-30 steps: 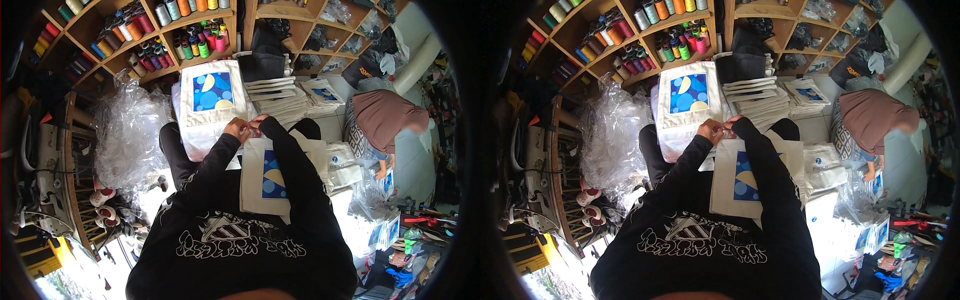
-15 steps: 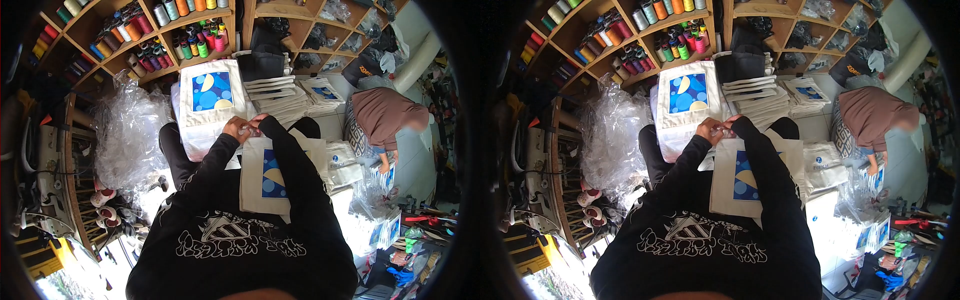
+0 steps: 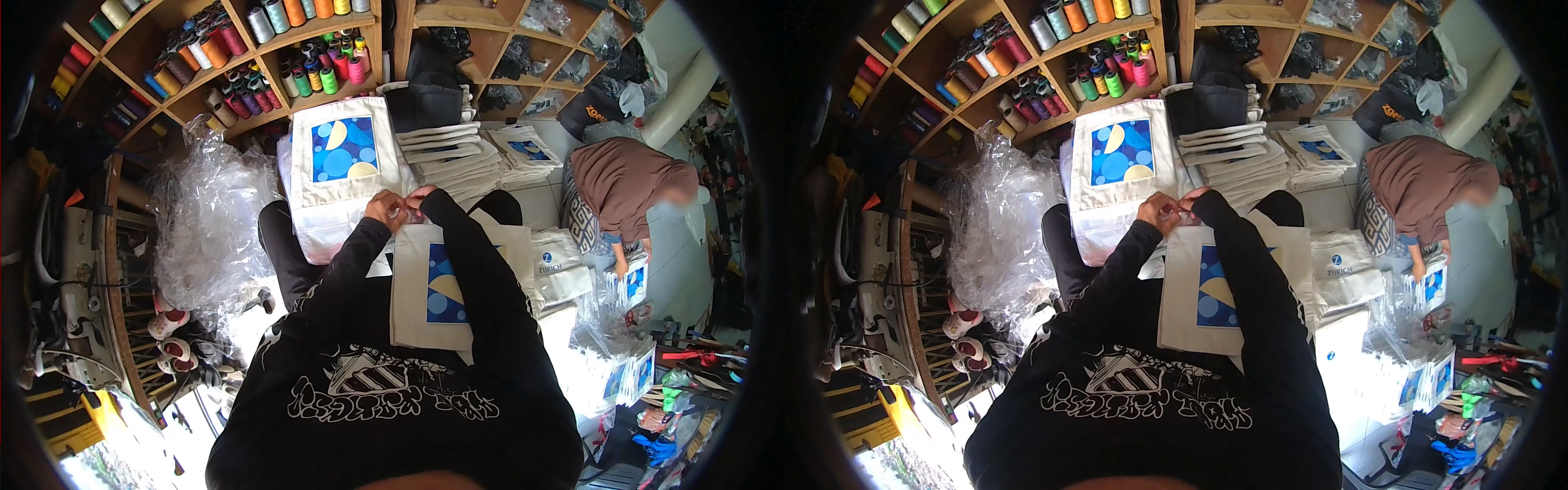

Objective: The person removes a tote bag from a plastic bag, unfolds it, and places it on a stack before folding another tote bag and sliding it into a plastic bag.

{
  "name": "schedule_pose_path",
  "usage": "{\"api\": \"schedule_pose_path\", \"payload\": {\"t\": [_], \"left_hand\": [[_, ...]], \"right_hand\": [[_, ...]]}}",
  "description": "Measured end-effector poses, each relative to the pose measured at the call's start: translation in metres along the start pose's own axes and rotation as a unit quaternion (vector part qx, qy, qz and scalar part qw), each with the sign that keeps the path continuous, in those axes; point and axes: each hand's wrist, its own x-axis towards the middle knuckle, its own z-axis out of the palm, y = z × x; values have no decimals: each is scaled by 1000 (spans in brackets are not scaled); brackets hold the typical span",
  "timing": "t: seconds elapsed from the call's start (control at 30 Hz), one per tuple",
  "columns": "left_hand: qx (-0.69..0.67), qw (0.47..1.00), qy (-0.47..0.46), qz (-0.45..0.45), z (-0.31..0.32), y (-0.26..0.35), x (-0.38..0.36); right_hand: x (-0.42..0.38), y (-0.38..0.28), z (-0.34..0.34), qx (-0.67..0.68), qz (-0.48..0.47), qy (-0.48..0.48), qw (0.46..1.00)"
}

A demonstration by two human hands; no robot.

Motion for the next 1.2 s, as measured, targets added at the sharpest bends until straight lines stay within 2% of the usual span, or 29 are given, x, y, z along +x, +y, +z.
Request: {"api": "schedule_pose_path", "payload": {"t": [0.23,0.53,0.6,0.8,1.13,1.2], "left_hand": [[-26,1000,9,7,-1,-9,-4],[7,999,23,-25,-5,-12,-6],[14,1000,10,-9,-4,-7,-5],[29,999,-39,-6,0,-8,-1],[32,999,-26,-11,2,-14,-3],[40,999,-28,-2,4,-15,-3]], "right_hand": [[0,2,-1,6,1,-2,1000],[3,6,-1,22,-23,0,999],[4,5,-2,-13,-18,4,1000],[-5,-6,-1,12,-5,2,1000],[-2,-3,-2,-4,-13,2,1000],[-1,-2,-1,2,8,3,1000]]}}
